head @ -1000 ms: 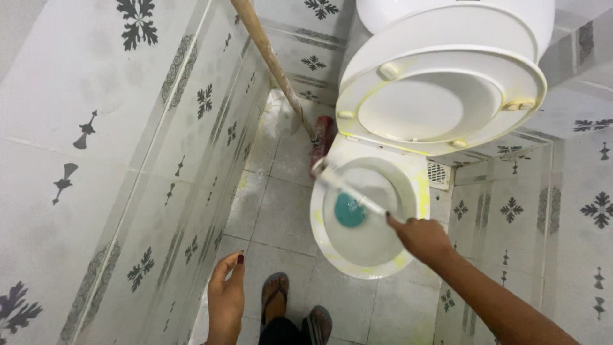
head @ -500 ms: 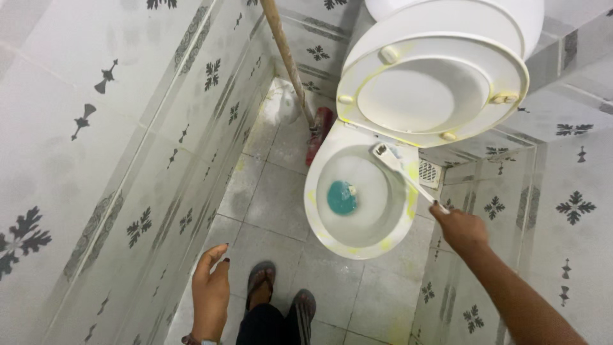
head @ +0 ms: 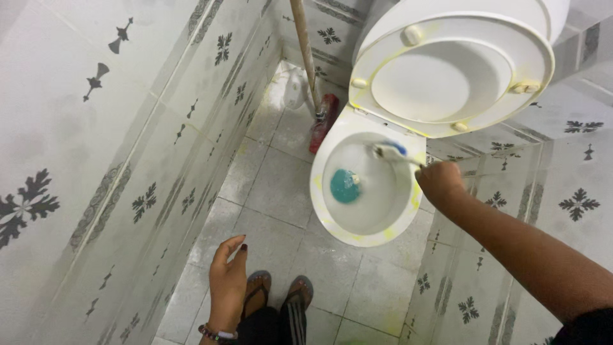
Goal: The person cleans a toilet by applying cleaning liquid from a bottle onto the rim and inside the bowl, and then scrubbing the surfaces with a toilet brush.
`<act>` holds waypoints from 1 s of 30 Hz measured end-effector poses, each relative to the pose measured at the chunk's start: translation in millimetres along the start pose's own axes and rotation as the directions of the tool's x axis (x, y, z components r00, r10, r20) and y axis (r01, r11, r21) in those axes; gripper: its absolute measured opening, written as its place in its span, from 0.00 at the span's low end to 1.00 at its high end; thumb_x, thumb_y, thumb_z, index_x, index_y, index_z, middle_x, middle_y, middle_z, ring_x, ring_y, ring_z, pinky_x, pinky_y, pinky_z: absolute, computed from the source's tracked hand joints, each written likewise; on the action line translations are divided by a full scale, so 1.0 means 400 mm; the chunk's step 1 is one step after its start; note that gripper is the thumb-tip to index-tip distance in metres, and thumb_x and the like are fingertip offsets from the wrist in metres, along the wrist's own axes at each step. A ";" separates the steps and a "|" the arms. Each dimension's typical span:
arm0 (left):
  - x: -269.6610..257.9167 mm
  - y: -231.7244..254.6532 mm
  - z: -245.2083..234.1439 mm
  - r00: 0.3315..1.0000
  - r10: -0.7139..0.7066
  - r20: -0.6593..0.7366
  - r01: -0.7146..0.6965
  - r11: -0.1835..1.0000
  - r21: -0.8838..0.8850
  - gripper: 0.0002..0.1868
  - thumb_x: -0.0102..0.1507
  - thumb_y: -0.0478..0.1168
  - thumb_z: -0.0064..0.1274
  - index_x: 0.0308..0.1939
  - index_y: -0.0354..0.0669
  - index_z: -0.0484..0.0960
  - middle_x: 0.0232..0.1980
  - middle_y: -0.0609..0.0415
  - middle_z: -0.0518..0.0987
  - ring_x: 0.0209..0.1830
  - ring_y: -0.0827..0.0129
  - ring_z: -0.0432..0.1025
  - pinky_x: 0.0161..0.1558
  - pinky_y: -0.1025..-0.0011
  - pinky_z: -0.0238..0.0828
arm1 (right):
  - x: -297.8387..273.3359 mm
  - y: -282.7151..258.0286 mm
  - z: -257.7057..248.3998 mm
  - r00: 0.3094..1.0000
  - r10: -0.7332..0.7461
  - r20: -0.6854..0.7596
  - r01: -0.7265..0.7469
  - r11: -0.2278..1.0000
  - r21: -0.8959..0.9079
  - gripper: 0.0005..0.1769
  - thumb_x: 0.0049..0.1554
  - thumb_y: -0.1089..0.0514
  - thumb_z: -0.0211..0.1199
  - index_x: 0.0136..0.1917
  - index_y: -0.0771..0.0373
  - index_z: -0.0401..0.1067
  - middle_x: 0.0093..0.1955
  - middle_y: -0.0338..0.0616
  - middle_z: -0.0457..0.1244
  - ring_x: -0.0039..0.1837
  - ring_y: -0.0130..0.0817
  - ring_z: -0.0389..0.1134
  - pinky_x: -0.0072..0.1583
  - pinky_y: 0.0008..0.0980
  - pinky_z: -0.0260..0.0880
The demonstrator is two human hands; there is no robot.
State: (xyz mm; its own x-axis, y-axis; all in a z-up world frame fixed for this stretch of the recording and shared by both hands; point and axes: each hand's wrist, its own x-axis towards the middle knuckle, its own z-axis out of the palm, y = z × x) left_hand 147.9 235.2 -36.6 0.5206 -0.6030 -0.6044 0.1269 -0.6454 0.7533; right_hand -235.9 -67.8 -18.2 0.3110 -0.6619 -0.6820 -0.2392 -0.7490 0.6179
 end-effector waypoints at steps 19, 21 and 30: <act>0.011 -0.062 -0.072 0.995 0.071 -0.074 -0.076 0.995 -0.068 0.14 0.67 0.41 0.51 0.54 0.41 0.82 0.59 0.49 0.80 0.61 0.64 0.73 0.61 0.67 0.66 | 0.093 -0.029 0.038 0.985 0.045 0.166 -0.065 0.991 0.115 0.12 0.59 0.55 0.64 0.57 0.56 0.75 0.43 0.38 0.69 0.41 0.24 0.70 0.37 0.25 0.71; 0.013 -0.046 -0.050 0.992 0.100 -0.079 -0.103 0.994 -0.034 0.14 0.67 0.41 0.50 0.54 0.41 0.82 0.60 0.49 0.80 0.63 0.63 0.72 0.63 0.66 0.63 | 0.098 -0.010 0.025 0.998 0.068 0.008 -0.068 0.986 0.151 0.12 0.60 0.55 0.63 0.58 0.54 0.73 0.45 0.37 0.69 0.44 0.27 0.72 0.39 0.29 0.72; 0.131 0.161 0.189 0.794 0.587 0.161 -0.607 0.780 0.149 0.14 0.66 0.40 0.52 0.53 0.36 0.80 0.57 0.43 0.79 0.59 0.52 0.71 0.61 0.58 0.65 | -0.092 -0.226 0.097 0.924 -0.254 0.286 -0.188 0.349 0.918 0.19 0.62 0.44 0.60 0.65 0.45 0.74 0.44 0.27 0.65 0.36 0.27 0.70 0.36 0.29 0.73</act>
State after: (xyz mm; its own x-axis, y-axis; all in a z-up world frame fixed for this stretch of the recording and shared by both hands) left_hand 119.6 126.5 -39.2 0.3519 -0.9327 -0.0792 -0.3429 -0.2071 0.9163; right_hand -261.1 23.2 -64.3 0.0847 -0.4295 -0.8991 -0.9864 -0.1637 -0.0147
